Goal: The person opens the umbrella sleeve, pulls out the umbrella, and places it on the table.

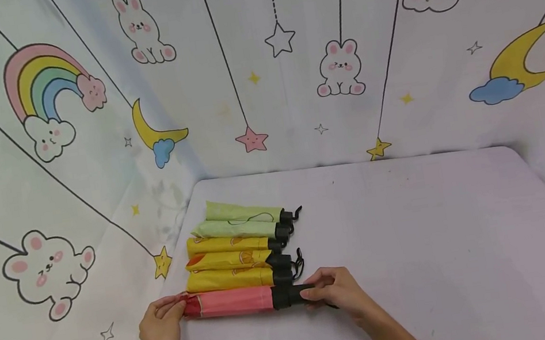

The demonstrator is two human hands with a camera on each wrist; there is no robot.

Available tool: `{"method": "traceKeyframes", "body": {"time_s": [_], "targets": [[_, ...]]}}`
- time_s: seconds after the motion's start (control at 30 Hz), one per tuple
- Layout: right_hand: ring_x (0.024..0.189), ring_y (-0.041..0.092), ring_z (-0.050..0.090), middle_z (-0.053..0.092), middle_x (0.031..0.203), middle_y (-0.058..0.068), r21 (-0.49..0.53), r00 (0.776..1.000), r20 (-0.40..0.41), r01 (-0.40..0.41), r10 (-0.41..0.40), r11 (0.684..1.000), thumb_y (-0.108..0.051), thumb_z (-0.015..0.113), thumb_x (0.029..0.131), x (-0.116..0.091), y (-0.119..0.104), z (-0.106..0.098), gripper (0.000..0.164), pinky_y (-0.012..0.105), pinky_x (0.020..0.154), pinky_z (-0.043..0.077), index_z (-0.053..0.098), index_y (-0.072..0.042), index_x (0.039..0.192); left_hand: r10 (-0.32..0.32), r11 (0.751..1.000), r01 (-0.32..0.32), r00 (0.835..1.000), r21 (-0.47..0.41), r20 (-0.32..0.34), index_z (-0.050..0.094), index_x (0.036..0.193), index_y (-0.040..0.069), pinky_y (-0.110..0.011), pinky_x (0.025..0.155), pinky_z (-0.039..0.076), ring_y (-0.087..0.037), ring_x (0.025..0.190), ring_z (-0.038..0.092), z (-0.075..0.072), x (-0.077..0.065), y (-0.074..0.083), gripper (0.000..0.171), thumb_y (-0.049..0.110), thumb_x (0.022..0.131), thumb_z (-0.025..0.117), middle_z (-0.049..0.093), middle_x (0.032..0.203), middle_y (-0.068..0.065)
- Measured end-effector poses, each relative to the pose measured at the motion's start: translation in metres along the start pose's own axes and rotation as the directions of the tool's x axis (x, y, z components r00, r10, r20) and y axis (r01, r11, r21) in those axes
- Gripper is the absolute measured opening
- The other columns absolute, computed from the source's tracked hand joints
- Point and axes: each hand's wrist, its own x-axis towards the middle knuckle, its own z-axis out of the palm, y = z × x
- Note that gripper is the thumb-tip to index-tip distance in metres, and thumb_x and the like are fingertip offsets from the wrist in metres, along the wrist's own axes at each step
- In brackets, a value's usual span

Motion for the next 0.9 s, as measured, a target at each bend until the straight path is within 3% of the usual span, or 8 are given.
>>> {"method": "traceKeyframes", "body": {"time_s": [0.33, 0.43, 0.6, 0.7, 0.9], "targets": [[0.081, 0.032, 0.076, 0.075, 0.102, 0.020, 0.024, 1.000, -0.003, 0.021, -0.021, 0.999, -0.010, 0.083, 0.087, -0.009, 0.000, -0.012, 0.036, 0.037, 0.078, 0.063, 0.070, 0.012, 0.112, 0.001, 1.000, -0.001, 1.000, 0.019, -0.008, 0.069, 0.110, -0.004, -0.010, 0.063, 0.054, -0.033, 0.091, 0.078, 0.000, -0.001, 0.002, 0.024, -0.006, 0.088, 0.078, 0.075, 0.104, -0.028], [0.082, 0.032, 0.076, 0.076, 0.102, 0.019, 0.015, 1.000, -0.010, 0.027, -0.027, 1.000, -0.010, 0.083, 0.087, -0.013, 0.000, -0.017, 0.036, 0.036, 0.078, 0.062, 0.070, 0.012, 0.114, 0.007, 1.000, -0.007, 1.000, 0.011, -0.011, 0.069, 0.109, -0.005, -0.010, 0.063, 0.054, -0.025, 0.086, 0.079, 0.000, -0.002, 0.003, 0.024, -0.007, 0.087, 0.078, 0.075, 0.103, -0.028], [0.083, 0.032, 0.077, 0.076, 0.103, 0.017, -0.018, 0.999, -0.031, 0.024, -0.025, 1.000, -0.014, 0.082, 0.089, -0.019, -0.001, -0.026, 0.037, 0.033, 0.076, 0.060, 0.071, 0.009, 0.115, 0.004, 1.000, -0.004, 1.000, 0.007, -0.009, 0.070, 0.109, -0.004, -0.009, 0.063, 0.054, 0.000, 0.076, 0.073, 0.000, 0.000, 0.002, 0.026, -0.008, 0.085, 0.079, 0.076, 0.104, -0.027], [0.083, 0.033, 0.076, 0.076, 0.103, 0.017, -0.022, 0.999, -0.037, 0.026, -0.027, 0.999, -0.014, 0.082, 0.089, -0.023, -0.002, -0.031, 0.037, 0.034, 0.076, 0.059, 0.071, 0.009, 0.115, -0.002, 1.000, 0.002, 1.000, 0.008, -0.008, 0.070, 0.110, -0.003, -0.009, 0.064, 0.054, -0.003, 0.077, 0.074, 0.000, 0.000, 0.002, 0.027, -0.008, 0.085, 0.080, 0.076, 0.105, -0.025], [0.084, 0.034, 0.076, 0.076, 0.103, 0.019, -0.017, 0.998, -0.054, 0.017, -0.017, 1.000, -0.015, 0.083, 0.087, -0.030, -0.002, -0.043, 0.038, 0.037, 0.080, 0.061, 0.071, 0.008, 0.115, -0.016, 1.000, 0.016, 1.000, -0.008, -0.011, 0.070, 0.109, -0.003, -0.010, 0.064, 0.054, -0.019, 0.086, 0.078, 0.001, 0.000, 0.003, 0.028, -0.007, 0.084, 0.082, 0.076, 0.106, -0.023]]}}
